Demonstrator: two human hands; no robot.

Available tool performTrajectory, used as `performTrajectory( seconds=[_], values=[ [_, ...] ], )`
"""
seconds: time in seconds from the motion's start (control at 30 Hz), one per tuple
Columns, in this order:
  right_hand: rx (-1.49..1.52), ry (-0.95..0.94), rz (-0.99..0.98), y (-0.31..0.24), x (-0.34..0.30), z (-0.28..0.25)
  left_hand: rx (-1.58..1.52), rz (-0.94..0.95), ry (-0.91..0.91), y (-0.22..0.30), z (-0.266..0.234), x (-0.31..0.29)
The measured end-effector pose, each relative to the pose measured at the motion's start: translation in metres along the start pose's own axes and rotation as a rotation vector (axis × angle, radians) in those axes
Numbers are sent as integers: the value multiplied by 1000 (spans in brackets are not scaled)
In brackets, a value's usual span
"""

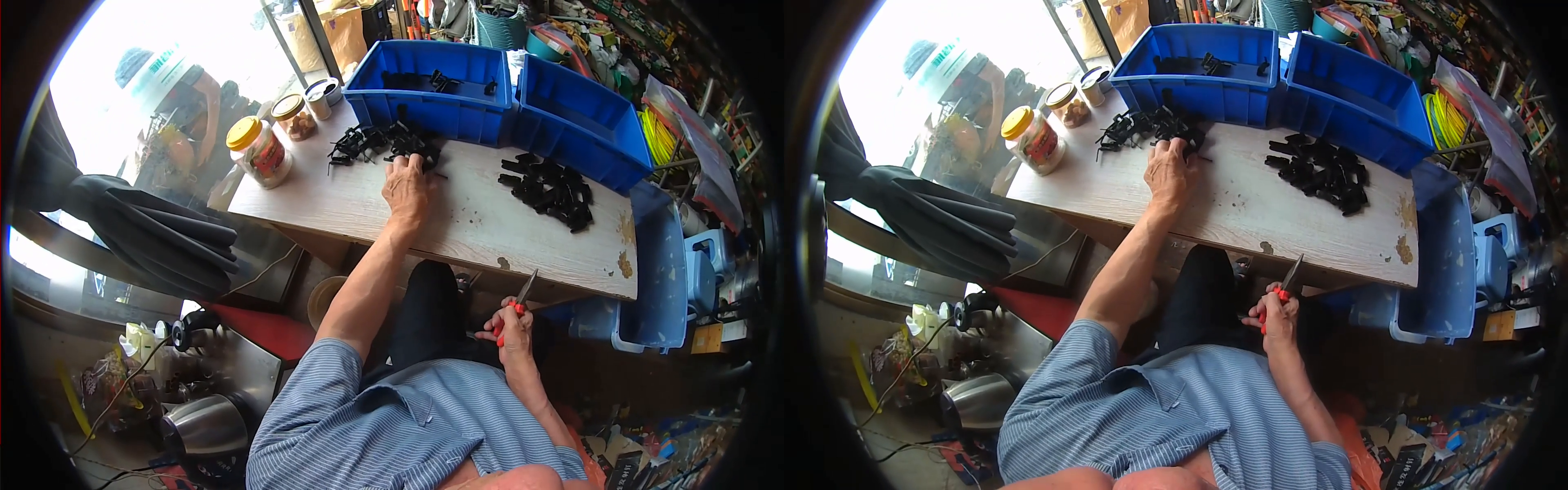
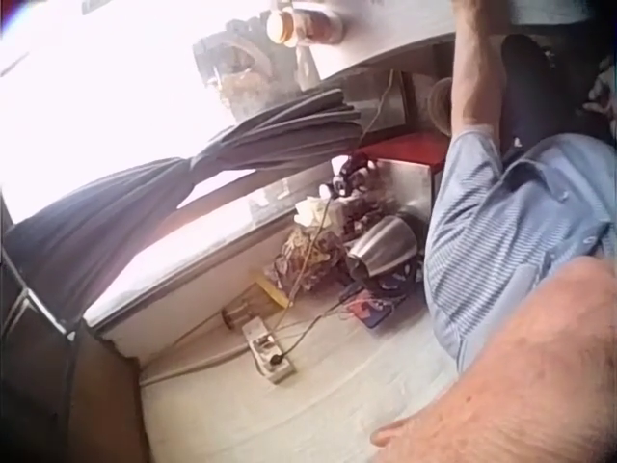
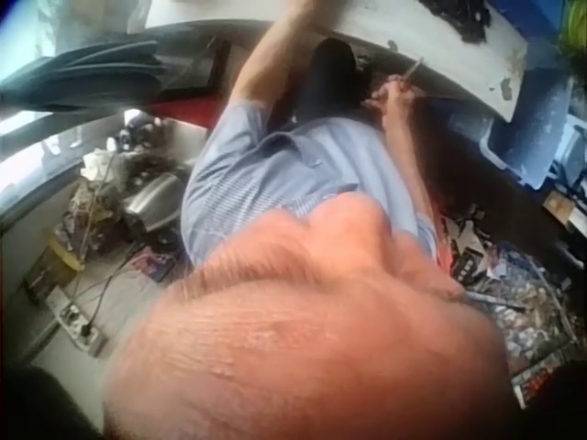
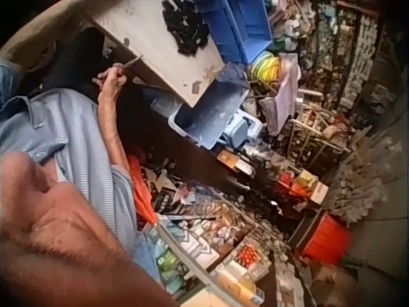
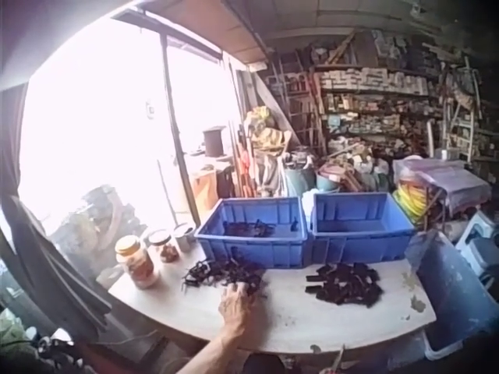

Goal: Assembling small black plastic components manually at a factory workstation.

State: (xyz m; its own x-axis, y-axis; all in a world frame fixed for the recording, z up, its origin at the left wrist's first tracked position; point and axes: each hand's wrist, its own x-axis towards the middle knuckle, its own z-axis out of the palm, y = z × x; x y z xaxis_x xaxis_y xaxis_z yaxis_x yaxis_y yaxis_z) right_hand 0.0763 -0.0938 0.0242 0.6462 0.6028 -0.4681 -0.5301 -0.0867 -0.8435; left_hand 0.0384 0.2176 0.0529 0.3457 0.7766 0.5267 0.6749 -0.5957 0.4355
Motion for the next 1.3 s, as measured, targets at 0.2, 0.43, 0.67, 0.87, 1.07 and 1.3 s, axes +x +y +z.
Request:
performTrajectory(
  seconds=[0.2,0.43,0.67,0.87,1.07,1.3],
  values=[
    [26,-20,13,2,5,-1,-151,157,178,-2,-8,-15],
    [43,-43,60,-11,3,1,-642,124,-183,29,-49,-66],
    [189,-129,-67,-15,11,2,-777,394,-379,70,-72,-149],
    [129,-43,-172,11,25,-15,-704,348,-438,72,-60,-185],
    [77,-29,-187,9,20,-7,-884,291,-383,70,-53,-188],
    [82,-44,-145,8,17,-6,-1179,-247,-336,75,-32,-219]
  ],
)
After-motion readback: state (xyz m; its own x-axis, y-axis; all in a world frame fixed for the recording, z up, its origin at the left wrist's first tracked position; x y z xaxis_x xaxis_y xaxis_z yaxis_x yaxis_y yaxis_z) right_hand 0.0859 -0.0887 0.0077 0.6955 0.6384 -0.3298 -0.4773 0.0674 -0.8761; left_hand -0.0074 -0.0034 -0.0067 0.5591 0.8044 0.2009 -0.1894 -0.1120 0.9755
